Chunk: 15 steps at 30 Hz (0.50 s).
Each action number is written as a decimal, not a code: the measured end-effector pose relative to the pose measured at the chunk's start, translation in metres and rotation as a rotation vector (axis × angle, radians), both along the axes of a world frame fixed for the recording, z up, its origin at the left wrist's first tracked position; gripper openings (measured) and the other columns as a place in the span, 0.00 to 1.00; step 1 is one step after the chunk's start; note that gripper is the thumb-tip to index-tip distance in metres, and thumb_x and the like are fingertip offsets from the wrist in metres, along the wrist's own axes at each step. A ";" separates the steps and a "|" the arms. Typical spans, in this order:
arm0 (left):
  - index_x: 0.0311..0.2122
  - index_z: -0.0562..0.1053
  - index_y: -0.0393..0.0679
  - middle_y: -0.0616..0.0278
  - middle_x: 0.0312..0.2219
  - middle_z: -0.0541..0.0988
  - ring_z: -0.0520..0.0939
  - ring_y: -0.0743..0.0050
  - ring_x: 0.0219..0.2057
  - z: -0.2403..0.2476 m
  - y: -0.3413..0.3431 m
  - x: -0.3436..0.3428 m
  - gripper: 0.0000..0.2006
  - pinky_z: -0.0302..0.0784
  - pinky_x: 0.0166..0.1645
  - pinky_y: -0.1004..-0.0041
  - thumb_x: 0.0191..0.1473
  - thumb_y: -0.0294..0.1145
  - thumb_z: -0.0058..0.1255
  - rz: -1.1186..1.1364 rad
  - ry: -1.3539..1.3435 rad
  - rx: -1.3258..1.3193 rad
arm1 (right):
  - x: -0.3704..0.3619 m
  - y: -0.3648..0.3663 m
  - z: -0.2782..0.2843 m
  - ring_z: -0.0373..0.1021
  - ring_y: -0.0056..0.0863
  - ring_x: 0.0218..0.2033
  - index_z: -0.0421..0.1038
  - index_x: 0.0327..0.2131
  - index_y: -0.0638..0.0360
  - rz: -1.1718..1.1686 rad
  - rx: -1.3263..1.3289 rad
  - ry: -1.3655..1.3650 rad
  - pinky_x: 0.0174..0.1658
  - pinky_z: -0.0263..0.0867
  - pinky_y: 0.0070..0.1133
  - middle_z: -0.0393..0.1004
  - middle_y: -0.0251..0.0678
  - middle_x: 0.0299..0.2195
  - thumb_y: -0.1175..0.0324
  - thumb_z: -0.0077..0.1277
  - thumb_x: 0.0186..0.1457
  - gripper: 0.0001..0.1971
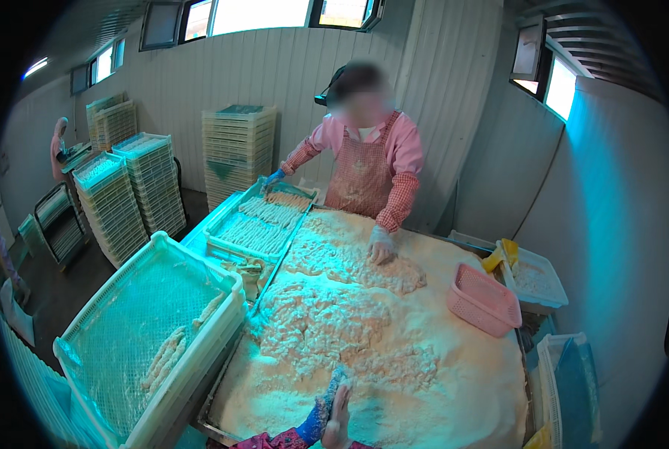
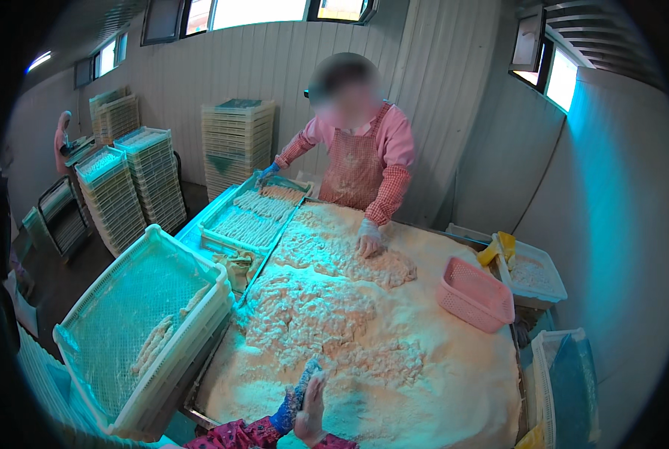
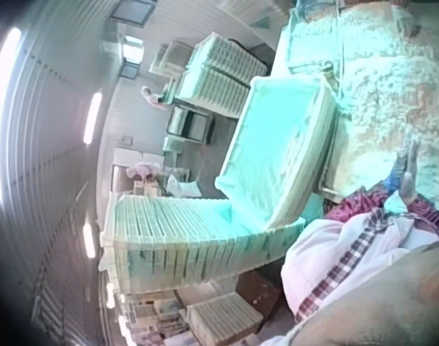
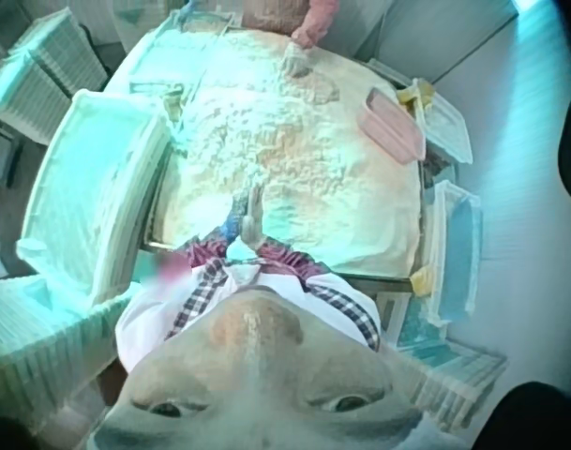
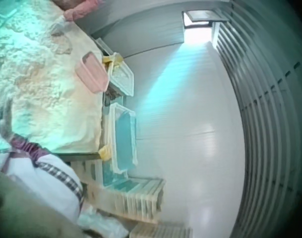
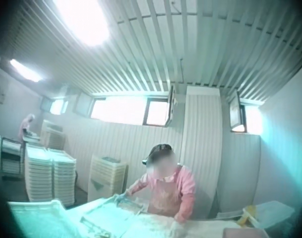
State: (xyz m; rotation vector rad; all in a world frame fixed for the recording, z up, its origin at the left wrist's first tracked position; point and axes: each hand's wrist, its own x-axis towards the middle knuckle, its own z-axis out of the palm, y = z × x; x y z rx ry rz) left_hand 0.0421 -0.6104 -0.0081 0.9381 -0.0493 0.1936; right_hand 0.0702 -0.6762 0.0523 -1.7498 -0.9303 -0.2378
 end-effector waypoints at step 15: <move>0.62 0.47 0.44 0.58 0.60 0.51 0.57 0.70 0.56 -0.003 0.017 0.011 0.26 0.51 0.57 0.72 0.61 0.43 0.28 -0.100 -0.129 0.060 | 0.007 -0.003 -0.008 0.32 0.51 0.63 0.38 0.61 0.65 -0.013 0.024 0.054 0.62 0.33 0.37 0.36 0.54 0.62 0.53 0.28 0.59 0.33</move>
